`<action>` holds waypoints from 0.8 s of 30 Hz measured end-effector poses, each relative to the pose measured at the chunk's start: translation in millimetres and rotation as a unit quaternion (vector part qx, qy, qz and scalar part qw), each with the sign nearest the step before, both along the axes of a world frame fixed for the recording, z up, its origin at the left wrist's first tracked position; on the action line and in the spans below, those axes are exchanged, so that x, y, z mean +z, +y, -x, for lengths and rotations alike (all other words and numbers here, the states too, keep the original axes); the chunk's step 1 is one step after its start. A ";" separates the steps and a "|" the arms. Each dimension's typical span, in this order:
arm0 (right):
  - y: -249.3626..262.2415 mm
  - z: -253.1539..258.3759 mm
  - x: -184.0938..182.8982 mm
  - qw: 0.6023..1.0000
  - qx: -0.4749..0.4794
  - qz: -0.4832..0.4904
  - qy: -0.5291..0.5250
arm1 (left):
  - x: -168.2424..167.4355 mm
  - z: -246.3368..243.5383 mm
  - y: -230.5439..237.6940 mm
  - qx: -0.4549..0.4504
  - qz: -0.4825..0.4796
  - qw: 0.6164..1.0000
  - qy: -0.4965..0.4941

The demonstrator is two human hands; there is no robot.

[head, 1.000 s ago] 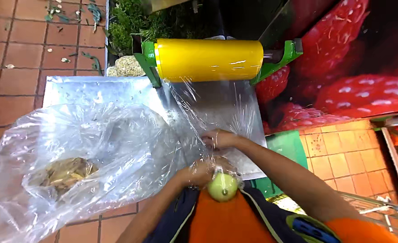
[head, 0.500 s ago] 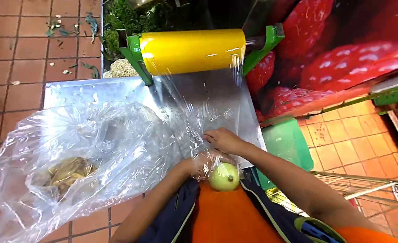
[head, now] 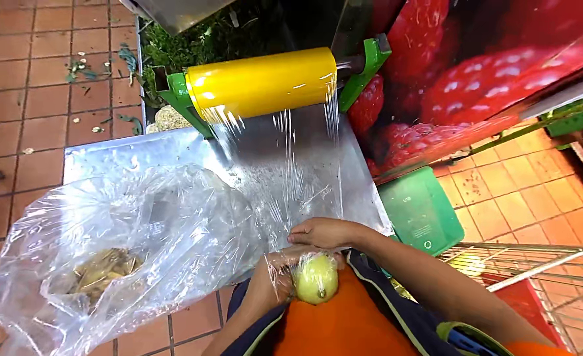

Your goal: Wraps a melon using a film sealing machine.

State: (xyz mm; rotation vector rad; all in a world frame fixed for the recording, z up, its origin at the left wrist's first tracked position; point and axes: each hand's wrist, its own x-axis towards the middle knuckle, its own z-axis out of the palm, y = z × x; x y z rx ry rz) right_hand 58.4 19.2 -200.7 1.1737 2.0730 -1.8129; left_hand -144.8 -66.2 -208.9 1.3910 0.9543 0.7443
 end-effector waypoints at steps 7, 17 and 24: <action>-14.9 -32.4 -17.8 0.999 0.036 0.014 0.031 | 23.0 54.7 0.6 0.212 -0.134 0.968 -0.016; -27.2 -21.6 -11.8 0.999 -0.008 -0.017 -0.047 | 61.6 -65.1 37.1 -0.304 0.005 0.854 0.423; -9.2 -20.0 -17.2 0.995 -0.071 -0.047 -0.052 | 49.8 -46.4 18.6 -0.248 0.016 0.870 0.426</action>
